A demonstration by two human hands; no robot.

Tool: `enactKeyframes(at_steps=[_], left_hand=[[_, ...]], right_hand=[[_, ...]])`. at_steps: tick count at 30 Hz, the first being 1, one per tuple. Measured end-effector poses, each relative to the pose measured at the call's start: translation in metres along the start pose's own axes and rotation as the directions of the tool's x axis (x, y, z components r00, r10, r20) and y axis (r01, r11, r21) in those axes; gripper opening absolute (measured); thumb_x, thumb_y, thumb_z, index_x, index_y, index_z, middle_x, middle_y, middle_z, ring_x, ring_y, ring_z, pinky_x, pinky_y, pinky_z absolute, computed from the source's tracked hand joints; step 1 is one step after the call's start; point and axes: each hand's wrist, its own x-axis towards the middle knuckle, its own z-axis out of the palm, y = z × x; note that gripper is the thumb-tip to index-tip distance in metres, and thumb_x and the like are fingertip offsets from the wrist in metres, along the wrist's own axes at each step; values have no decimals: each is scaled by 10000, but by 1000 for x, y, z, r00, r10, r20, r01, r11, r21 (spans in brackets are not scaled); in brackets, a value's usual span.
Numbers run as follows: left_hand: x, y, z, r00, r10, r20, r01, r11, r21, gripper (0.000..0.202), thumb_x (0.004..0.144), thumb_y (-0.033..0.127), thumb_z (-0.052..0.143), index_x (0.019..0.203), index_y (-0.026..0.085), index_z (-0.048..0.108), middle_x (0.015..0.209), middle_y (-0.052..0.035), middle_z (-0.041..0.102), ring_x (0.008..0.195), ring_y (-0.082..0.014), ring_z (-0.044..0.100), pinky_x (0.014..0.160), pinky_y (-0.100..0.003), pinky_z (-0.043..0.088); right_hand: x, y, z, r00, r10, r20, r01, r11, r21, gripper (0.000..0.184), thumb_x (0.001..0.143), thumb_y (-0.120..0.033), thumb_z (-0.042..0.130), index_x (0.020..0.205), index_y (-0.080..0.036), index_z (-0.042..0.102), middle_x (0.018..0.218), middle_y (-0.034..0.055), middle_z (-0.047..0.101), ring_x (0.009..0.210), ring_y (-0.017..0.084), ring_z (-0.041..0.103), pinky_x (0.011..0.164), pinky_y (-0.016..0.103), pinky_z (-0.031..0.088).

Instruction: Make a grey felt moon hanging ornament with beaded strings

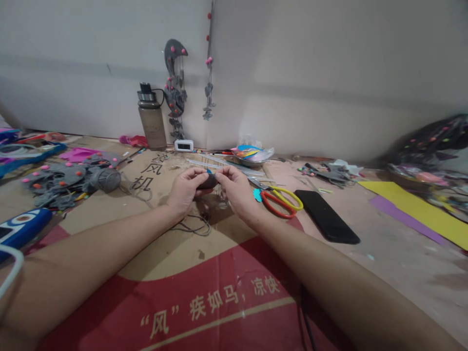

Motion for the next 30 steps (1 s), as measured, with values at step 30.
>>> enactKeyframes(at_steps=[30], left_hand=[[3,5,-4,988,-87,131,94,994,-49,243,672,343,712,794,153,621,779,-38,647,707,-150,623,581,-284,565]], right_hand=[[-4,-7,-8,965,-236,112,251,956,-153,82,825,-262,488,836,-217,556,777,-7,577,711,133,537,682,268,439]])
